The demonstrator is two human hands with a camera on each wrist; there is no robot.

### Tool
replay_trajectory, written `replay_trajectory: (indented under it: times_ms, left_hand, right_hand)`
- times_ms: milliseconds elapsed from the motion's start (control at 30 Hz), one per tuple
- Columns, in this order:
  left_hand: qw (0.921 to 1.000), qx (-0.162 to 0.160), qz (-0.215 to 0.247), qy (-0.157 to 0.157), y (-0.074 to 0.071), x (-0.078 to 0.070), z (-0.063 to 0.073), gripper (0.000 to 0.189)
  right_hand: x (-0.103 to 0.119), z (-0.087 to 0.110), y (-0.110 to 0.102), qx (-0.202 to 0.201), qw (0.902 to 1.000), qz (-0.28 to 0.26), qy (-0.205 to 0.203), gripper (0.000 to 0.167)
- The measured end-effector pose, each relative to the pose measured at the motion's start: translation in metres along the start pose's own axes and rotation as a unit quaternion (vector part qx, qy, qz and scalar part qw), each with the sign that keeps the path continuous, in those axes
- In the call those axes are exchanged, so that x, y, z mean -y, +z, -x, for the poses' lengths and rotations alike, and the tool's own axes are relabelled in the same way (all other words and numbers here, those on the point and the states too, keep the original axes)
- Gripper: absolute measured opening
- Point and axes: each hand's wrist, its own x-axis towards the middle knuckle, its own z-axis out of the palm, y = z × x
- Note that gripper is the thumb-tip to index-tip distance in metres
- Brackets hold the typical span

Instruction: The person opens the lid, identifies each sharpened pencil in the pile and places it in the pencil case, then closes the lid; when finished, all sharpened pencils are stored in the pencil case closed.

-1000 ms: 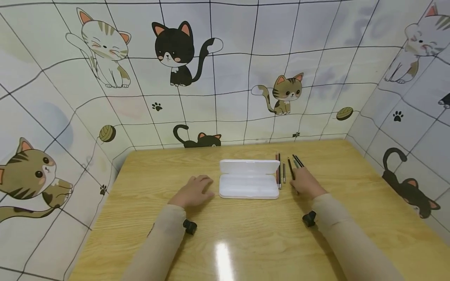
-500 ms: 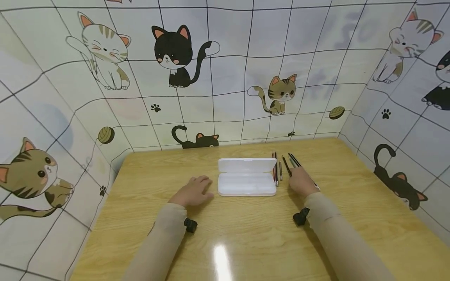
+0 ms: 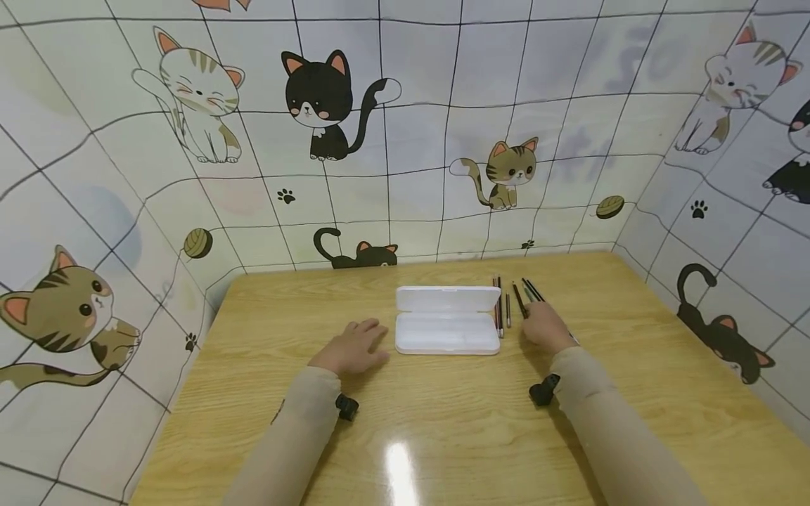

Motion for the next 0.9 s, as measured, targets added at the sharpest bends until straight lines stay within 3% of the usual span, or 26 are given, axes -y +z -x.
replay_trajectory:
  times_ms: [100,333,433,600,700,900]
  left_hand:
    - [0.9999,-0.011,-0.006,0.006,0.002,0.003,-0.001,0.061]
    - [0.9997,-0.016,-0.018,0.002,0.004,0.002,-0.001,0.063]
    - [0.9997,-0.013,-0.021,0.0,0.004,0.001,-0.002,0.067]
    - [0.9997,-0.011,0.02,0.002,0.006,-0.003,-0.001,0.077]
    - [0.9993,-0.008,0.036,0.011,0.007,-0.006,0.001,0.078]
    - [0.9997,0.005,0.018,0.014,0.004,-0.012,0.004,0.071]
  right_hand:
    - [-0.001,0.001,-0.001,0.006,0.999,-0.045,0.005,0.058]
    - [-0.002,0.005,-0.003,-0.008,0.9983,-0.057,-0.011,0.058]
    - [-0.003,0.004,-0.003,-0.008,0.9948,-0.102,-0.003,0.06]
    - [-0.005,0.004,-0.003,-0.003,0.9886,-0.15,0.008,0.059]
    - [-0.004,0.006,-0.004,0.002,0.9882,-0.153,0.006,0.058]
    - [0.001,0.009,-0.007,-0.006,0.9854,-0.17,0.002,0.058]
